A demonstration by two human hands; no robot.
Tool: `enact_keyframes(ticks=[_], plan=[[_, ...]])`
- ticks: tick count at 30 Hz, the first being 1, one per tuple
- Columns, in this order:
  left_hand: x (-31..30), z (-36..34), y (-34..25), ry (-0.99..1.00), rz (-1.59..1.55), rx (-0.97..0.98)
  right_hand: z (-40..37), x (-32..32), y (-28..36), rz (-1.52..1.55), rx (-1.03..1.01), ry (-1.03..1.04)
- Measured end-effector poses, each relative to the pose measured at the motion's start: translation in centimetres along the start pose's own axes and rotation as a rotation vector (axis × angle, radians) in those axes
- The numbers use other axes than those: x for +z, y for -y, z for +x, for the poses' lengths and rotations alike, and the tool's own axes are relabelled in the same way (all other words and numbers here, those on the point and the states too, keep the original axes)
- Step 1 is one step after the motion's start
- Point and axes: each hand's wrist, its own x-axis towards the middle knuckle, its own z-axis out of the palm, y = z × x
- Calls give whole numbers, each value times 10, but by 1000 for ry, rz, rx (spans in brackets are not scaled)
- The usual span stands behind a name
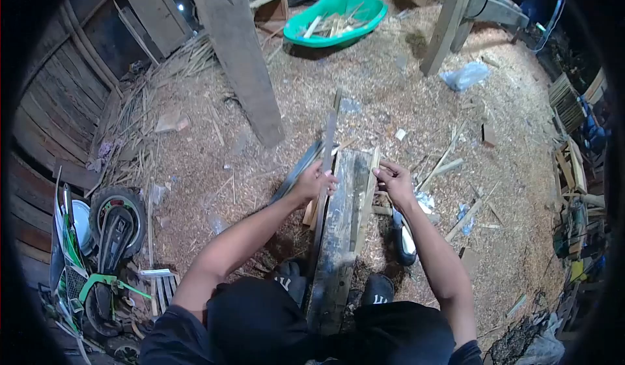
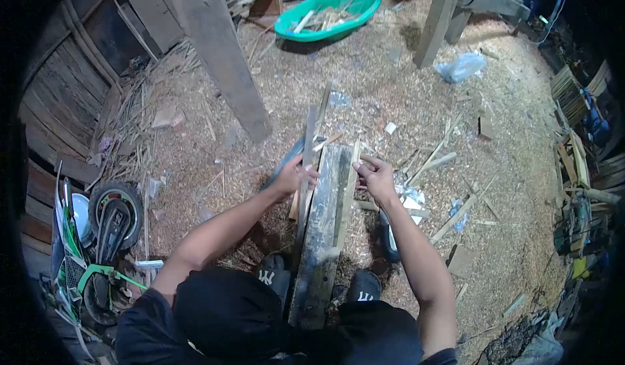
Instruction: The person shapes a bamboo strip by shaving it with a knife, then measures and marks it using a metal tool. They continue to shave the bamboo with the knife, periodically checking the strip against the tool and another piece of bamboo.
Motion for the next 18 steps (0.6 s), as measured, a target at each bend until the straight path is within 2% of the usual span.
enact_keyframes(ticks=[2,3,5,9,14,18], plan=[[8,6,-19,103,-94,-12,19,-7,12,-12,5,-17],[28,-25,-55,121,-99,29,-10,-6,56,-38,-31,-27],[39,-34,-80,125,-81,-42,-16,-7,92,-73,-52,-43],[50,-36,-155,83,-86,71,-32,-3,168,-116,-100,-23],[53,-21,-223,122,-41,96,-32,2,219,-224,-164,-7],[47,-8,-239,201,-28,124,-24,6,247,-163,-261,-60]])
